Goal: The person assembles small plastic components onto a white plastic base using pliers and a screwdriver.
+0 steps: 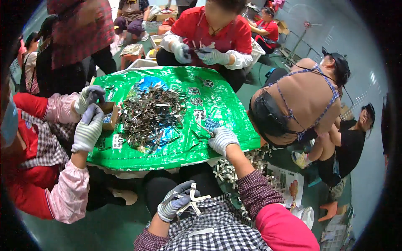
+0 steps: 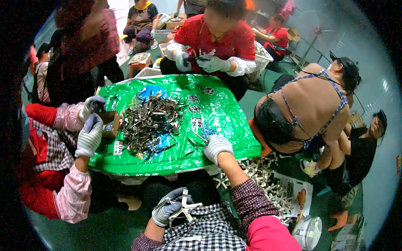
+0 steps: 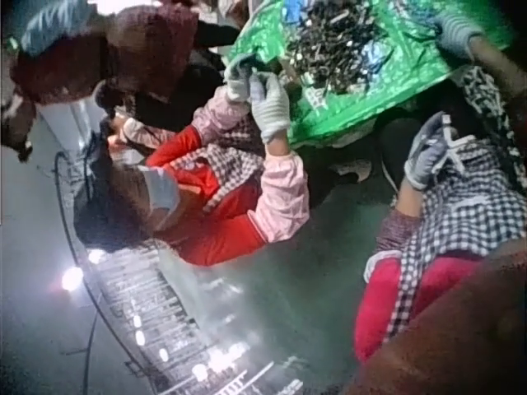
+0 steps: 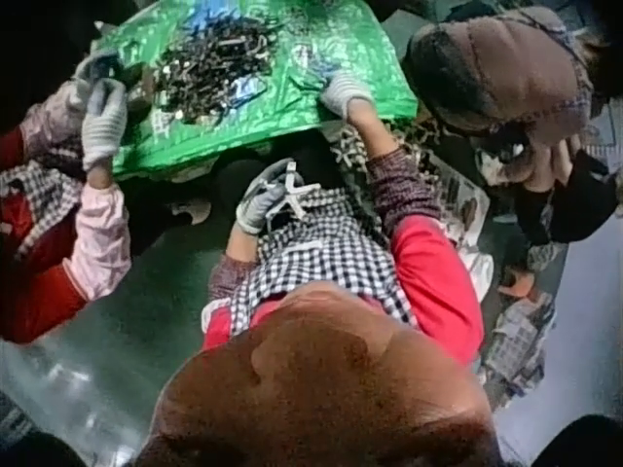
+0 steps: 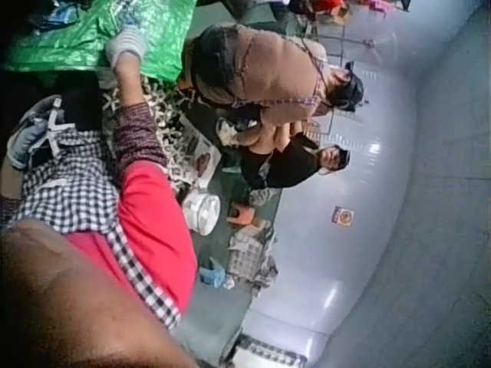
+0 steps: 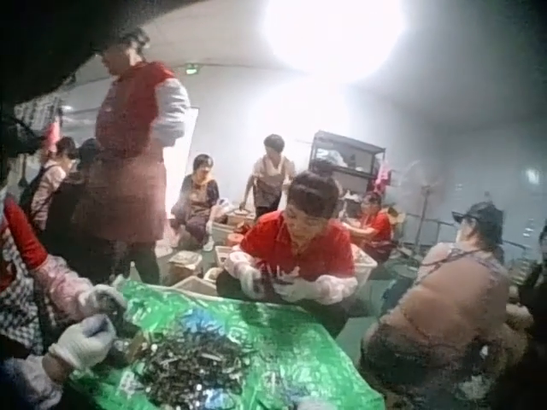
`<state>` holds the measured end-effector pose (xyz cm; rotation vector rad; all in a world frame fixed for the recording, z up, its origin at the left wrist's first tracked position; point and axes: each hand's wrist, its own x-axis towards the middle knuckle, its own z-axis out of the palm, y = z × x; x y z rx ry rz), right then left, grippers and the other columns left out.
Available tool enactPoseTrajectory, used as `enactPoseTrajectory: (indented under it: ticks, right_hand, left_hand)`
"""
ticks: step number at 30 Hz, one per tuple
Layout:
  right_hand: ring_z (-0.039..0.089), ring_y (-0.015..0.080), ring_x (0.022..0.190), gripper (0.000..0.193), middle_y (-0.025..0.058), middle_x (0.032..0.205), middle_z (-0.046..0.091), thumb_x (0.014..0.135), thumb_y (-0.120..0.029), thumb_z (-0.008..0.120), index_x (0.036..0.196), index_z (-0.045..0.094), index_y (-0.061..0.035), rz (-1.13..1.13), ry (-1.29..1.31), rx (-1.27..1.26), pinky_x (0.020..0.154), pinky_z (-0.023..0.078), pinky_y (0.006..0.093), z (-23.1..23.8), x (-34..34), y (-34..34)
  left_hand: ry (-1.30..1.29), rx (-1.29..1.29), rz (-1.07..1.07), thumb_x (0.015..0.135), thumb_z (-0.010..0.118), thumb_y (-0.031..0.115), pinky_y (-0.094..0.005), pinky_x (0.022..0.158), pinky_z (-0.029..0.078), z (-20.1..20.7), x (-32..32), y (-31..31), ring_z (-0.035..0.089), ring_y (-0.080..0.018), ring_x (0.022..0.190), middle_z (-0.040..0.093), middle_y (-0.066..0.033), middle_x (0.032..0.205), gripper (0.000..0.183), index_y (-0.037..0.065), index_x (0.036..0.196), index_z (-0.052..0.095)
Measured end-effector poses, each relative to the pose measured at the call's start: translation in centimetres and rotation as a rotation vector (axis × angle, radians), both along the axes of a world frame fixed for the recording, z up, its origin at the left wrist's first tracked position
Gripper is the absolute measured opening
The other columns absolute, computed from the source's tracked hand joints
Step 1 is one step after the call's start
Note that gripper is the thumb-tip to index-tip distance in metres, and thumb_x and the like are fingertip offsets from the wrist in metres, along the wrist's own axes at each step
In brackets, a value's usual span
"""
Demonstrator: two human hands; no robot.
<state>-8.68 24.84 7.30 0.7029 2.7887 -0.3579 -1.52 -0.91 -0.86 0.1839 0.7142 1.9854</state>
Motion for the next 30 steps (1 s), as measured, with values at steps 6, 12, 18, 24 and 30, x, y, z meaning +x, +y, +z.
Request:
enactPoseTrajectory:
  ticks: [6,12,18,24,30]
  right_hand:
    - [0.059,0.0330,0.088,0.023,0.0168,0.092,0.062,0.072,-0.025,0.057,0.087,0.066,-0.0098,-0.027,0.136,0.007,0.080,0.047,0.0392,-1.1,0.6,1.0]
    - [0.053,0.0091,0.055,0.015,0.0031,0.066,0.058,0.076,-0.006,0.062,0.090,0.060,0.0003,-0.005,0.410,-1.031,0.051,0.043,0.0217,1.6,5.2,-0.7]
    - [0.053,0.0085,0.061,0.014,0.0024,0.072,0.058,0.074,-0.007,0.065,0.085,0.060,-0.0002,0.065,0.146,-1.257,0.057,0.044,0.0232,-3.4,8.0,-3.2]
    - [0.054,0.0085,0.066,0.015,0.0017,0.073,0.059,0.074,-0.012,0.067,0.083,0.061,-0.0022,-0.018,-0.009,-1.284,0.062,0.044,0.0238,-3.4,9.0,-3.7]
    - [0.054,0.0089,0.070,0.015,0.0020,0.075,0.060,0.072,-0.012,0.068,0.083,0.061,-0.0027,-0.054,-0.025,-1.292,0.067,0.044,0.0240,-3.8,8.9,-3.7]
  left_hand:
    - [0.022,-0.048,0.001,0.075,0.069,0.025,-0.0330,0.083,0.047,-0.2,-0.2,0.2,0.057,-0.0208,0.095,0.057,-0.0134,0.104,0.071,-0.002,0.129,0.032]
    - [0.011,-0.047,0.000,0.074,0.069,0.025,-0.0309,0.082,0.047,-0.8,-1.7,0.5,0.058,-0.0192,0.095,0.059,-0.0119,0.104,0.069,-0.003,0.127,0.036]
    - [0.033,-0.093,-0.058,0.072,0.071,0.027,-0.0295,0.085,0.045,-1.2,-1.3,0.6,0.057,-0.0182,0.098,0.059,-0.0109,0.105,0.068,-0.004,0.124,0.040]
    - [0.054,-0.078,-0.046,0.074,0.068,0.023,-0.0282,0.083,0.046,-1.9,-0.9,0.7,0.058,-0.0165,0.096,0.060,-0.0093,0.104,0.059,-0.002,0.122,0.044]
    - [0.085,-0.111,-0.028,0.073,0.069,0.023,-0.0269,0.081,0.046,-2.2,-1.2,0.9,0.058,-0.0148,0.094,0.060,-0.0076,0.101,0.057,-0.002,0.120,0.047]
